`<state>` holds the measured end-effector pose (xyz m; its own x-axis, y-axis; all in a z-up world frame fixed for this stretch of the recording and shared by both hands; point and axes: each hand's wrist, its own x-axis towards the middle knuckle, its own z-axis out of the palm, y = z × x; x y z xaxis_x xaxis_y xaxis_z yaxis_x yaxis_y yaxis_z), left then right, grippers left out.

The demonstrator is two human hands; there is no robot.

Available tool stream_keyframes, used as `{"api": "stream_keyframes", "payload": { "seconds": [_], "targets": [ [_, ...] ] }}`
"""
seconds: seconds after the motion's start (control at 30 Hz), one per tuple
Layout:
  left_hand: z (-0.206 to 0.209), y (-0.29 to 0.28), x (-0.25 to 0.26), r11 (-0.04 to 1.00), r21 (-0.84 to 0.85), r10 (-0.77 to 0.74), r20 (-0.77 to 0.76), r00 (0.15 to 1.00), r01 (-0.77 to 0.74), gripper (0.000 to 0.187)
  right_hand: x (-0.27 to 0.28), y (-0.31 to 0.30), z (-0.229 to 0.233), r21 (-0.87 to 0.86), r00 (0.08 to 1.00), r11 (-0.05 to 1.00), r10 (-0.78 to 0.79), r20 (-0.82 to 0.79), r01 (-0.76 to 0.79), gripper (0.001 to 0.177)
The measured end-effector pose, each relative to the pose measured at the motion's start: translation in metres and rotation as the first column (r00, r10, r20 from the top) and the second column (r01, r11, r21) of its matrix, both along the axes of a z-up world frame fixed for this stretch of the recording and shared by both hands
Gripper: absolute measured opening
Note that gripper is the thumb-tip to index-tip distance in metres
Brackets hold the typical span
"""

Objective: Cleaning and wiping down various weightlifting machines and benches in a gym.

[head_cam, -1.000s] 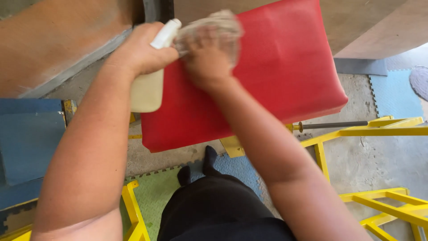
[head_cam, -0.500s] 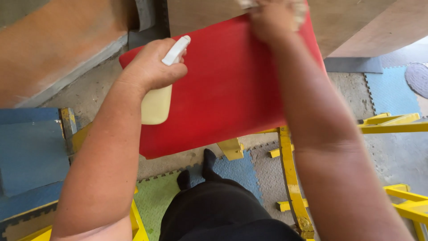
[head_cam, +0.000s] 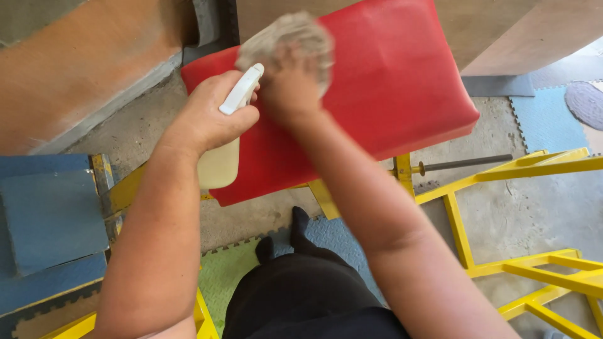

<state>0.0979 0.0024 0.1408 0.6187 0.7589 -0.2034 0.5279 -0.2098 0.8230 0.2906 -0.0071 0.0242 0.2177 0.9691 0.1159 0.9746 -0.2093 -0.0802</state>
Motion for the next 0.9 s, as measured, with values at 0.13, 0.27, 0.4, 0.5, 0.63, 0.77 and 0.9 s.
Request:
{"api": "stream_keyframes", "payload": {
  "seconds": [0.13, 0.27, 0.4, 0.5, 0.63, 0.77, 0.9],
  "targets": [
    [0.008, -0.015, -0.018, 1.0, 0.003, 0.001, -0.02, 1.0, 0.0, 0.039, -0.056, -0.035, -0.018, -0.069, 0.971, 0.972, 0.216, -0.099, -0.224, 0.055],
    [0.006, -0.022, -0.029, 0.999, -0.002, -0.052, 0.059, 0.997, 0.052, 0.039, -0.002, -0.075, 0.018, 0.033, 0.966, 0.966, 0.255, 0.044, -0.257, 0.046],
    [0.016, -0.031, -0.023, 0.998, -0.017, -0.065, -0.005, 0.998, 0.065, 0.041, 0.12, -0.111, 0.063, 0.049, 0.999, 0.999, 0.003, 0.044, -0.005, 0.054],
    [0.008, -0.04, -0.013, 0.995, -0.044, -0.091, -0.029, 0.995, 0.09, 0.041, 0.163, -0.134, 0.08, 0.134, 0.937, 0.929, -0.333, -0.106, 0.345, 0.044],
    [-0.006, -0.052, 0.001, 0.983, -0.034, -0.174, 0.135, 0.975, 0.18, 0.04, 0.106, -0.141, 0.067, 0.27, 0.945, 0.906, -0.302, -0.125, 0.325, 0.037],
    [-0.004, -0.059, 0.013, 0.959, -0.022, -0.265, 0.298, 0.917, 0.284, 0.038, -0.015, -0.135, 0.021, 0.247, 0.997, 0.968, -0.055, 0.051, 0.041, 0.033],
    [0.02, -0.069, 0.024, 0.941, -0.013, -0.323, 0.26, 0.91, 0.337, 0.034, -0.033, -0.168, 0.001, 0.164, 1.0, 0.986, 0.004, 0.027, -0.008, 0.054]
  ]
}}
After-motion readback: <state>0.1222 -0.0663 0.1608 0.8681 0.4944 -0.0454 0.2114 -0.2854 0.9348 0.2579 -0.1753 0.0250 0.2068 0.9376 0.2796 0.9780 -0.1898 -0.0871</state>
